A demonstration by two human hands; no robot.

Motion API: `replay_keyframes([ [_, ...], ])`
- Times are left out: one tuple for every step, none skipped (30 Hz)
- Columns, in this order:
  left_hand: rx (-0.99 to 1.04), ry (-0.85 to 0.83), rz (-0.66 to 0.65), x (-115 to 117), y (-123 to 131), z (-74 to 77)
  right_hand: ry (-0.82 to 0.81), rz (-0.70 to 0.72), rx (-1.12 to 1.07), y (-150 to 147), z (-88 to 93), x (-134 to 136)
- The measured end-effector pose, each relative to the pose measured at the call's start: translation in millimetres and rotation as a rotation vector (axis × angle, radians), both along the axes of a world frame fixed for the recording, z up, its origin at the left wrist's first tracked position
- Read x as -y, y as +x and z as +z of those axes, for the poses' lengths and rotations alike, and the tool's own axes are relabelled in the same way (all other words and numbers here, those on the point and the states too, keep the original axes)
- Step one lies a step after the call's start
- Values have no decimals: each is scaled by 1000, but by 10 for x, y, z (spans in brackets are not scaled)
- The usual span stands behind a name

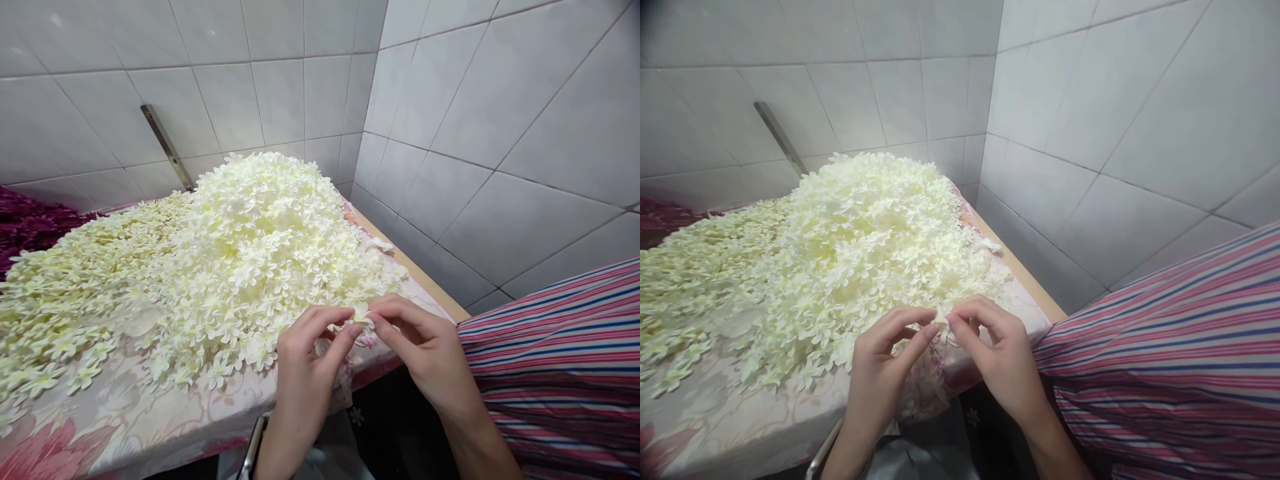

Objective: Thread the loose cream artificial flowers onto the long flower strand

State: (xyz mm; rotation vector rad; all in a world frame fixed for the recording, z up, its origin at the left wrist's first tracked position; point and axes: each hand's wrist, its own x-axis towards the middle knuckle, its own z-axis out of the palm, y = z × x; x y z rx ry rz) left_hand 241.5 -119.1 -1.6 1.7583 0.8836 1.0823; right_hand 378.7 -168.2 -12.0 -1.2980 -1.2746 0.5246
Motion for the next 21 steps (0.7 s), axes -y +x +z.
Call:
replay_keyframes([
  [-27, 26, -11, 2, 7, -4, -5, 24, 9, -29, 3, 1],
  [-49, 44, -10, 2, 5, -5, -4, 31, 16, -43, 0, 4],
  [-63, 56, 7, 0, -7, -2, 9, 10, 23, -38, -6, 8],
  [-62, 61, 48, -5, -30, 4, 37, -50, 28, -16, -16, 14],
  [-44, 63, 110, -13, -63, 16, 79, -152, 28, 22, -25, 20],
  [-13, 65, 191, -25, -104, 31, 129, -283, 19, 71, -34, 26],
  [23, 74, 287, -41, -150, 51, 182, -425, 6, 124, -41, 31],
  [58, 90, 390, -60, -194, 73, 233, -553, -4, 174, -46, 32],
  [92, 116, 493, -82, -232, 94, 282, -659, 1, 214, -48, 28],
  [123, 153, 587, -106, -258, 111, 338, -737, 33, 240, -47, 16],
  [147, 205, 654, -131, -266, 122, 395, -786, 103, 250, -45, -4],
  [149, 274, 679, -156, -256, 124, 443, -795, 210, 244, -42, -35],
  [121, 357, 655, -179, -228, 116, 472, -757, 344, 226, -40, -75],
  [63, 446, 586, -200, -187, 98, 473, -668, 486, 200, -39, -122],
  [-34, 534, 479, -216, -139, 75, 444, -546, 613, 172, -41, -174],
  [-137, 601, 377, -228, -92, 48, 396, -414, 707, 145, -46, -225],
  [-222, 641, 298, -235, -53, 22, 347, -308, 761, 122, -53, -271],
  [-269, 659, 266, -237, -27, -2, 315, -256, 778, 105, -64, -307],
  [-296, 661, 276, -236, -17, -21, 301, -238, 773, 93, -78, -331],
  [-312, 660, 291, -233, -21, -36, 295, -245, 757, 84, -94, -342],
  [-323, 657, 313, -230, -36, -48, 297, -259, 738, 76, -114, -341],
])
